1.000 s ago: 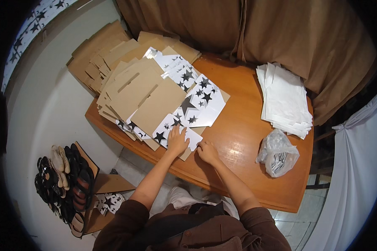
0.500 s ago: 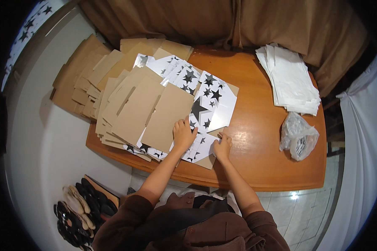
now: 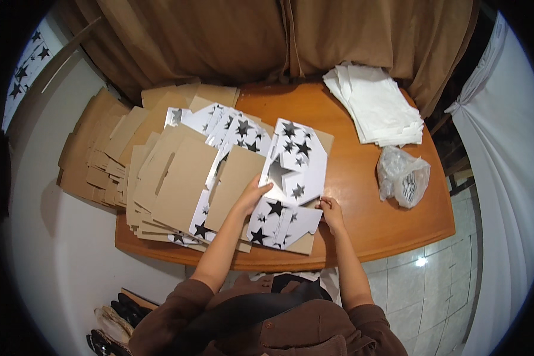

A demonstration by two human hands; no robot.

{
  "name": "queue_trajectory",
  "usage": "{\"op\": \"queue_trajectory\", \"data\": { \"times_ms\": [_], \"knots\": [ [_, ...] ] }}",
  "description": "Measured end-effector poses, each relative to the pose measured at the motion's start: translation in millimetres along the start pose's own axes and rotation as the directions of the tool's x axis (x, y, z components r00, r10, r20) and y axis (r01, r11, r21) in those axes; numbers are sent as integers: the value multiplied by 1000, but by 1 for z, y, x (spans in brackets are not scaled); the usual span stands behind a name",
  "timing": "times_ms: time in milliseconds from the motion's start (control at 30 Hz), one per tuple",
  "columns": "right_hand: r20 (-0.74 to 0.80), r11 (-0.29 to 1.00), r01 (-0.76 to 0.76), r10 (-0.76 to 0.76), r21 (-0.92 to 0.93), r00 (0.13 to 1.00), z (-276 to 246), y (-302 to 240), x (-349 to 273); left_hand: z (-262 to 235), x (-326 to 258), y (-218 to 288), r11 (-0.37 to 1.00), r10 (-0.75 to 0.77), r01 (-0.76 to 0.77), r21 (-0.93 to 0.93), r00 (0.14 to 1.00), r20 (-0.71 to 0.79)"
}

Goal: Folding flat cardboard shoe boxes and placing white tissue paper inside before stacking them.

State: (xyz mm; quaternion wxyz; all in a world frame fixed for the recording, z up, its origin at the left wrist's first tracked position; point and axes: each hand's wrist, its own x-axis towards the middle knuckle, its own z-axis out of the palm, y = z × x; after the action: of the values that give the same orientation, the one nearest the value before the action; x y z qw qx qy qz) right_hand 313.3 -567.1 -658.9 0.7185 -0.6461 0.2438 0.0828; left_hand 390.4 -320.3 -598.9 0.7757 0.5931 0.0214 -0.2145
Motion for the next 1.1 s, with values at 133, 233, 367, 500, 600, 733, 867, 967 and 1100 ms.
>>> {"op": "queue_trajectory", "data": {
  "times_ms": [133,233,367,500,600,733,867,967,1100],
  "knots": [
    [93,1000,21,-22,1,995,-53,21,23,37,-18,6,999,-3,7,-46,996,87],
    [6,986,76,-78,147,997,-79,13,40,63,-22,8,982,14,4,-189,995,96],
    [126,998,3,-10,60,992,-97,-45,18,69,-17,-8,864,23,36,-502,994,111],
    [257,991,118,-132,70,957,-140,-96,0,84,-8,-41,713,-12,143,-686,981,193],
    [244,966,243,-217,-86,945,-155,-135,-10,113,-6,-54,866,-97,127,-483,992,86],
    [232,791,437,-371,-428,899,-160,-144,7,136,14,-63,945,-46,107,308,979,-199],
    [262,615,477,-410,-627,873,-143,-163,1,185,30,-28,707,457,-301,640,885,-89],
    [275,549,507,-451,-664,849,-132,-171,-6,225,41,4,626,509,-374,685,861,4],
    [333,504,522,-420,-688,844,-116,-204,-37,241,54,23,582,378,-189,791,924,-57]
  ]
}}
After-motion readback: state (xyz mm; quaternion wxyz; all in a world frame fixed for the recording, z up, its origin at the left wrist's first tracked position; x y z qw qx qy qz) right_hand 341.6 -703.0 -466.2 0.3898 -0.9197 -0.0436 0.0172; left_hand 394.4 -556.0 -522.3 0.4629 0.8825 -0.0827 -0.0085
